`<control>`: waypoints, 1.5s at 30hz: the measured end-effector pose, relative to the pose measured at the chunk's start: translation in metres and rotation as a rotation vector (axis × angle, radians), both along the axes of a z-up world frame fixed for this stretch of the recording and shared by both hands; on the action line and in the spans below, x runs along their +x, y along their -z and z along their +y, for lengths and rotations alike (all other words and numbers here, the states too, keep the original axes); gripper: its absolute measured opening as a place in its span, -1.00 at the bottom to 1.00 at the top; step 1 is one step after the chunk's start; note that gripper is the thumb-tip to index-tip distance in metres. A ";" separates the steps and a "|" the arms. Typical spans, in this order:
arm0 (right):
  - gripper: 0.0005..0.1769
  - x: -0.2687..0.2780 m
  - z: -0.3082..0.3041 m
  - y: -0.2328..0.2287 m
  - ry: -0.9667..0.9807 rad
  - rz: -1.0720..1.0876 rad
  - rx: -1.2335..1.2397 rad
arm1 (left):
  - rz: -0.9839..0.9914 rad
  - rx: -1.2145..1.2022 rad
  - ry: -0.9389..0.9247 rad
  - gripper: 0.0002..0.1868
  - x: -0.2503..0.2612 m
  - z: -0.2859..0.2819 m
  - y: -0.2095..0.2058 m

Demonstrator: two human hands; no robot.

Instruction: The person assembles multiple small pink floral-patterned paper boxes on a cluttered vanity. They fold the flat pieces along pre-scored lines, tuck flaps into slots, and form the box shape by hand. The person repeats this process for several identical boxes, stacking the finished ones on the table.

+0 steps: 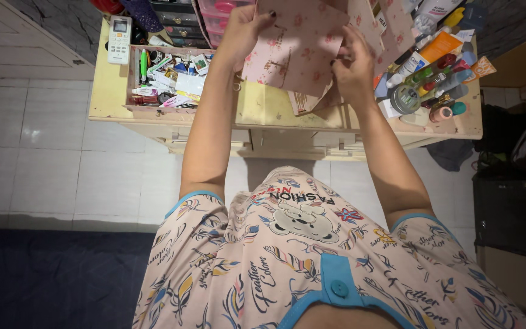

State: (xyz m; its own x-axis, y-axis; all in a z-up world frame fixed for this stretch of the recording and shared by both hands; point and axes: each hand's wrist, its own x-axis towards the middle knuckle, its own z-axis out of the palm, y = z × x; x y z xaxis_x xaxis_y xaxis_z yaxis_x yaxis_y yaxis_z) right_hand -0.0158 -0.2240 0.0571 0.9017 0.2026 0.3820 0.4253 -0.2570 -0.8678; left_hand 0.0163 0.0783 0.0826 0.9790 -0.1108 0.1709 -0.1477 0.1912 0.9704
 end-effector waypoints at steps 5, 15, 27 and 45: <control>-0.20 0.007 -0.003 0.000 -0.029 0.035 0.069 | -0.076 -0.021 0.021 -0.78 0.007 0.000 -0.001; -0.48 -0.001 -0.004 -0.017 0.076 -0.042 0.136 | 0.136 -0.389 0.020 -0.77 -0.001 0.002 -0.009; -0.65 0.001 -0.009 0.001 0.177 0.000 0.172 | 0.307 -0.344 -0.088 -0.72 -0.008 0.018 0.016; -0.68 0.026 -0.011 -0.021 0.082 -0.146 0.261 | 0.502 -0.454 -0.418 -0.75 -0.053 0.055 0.204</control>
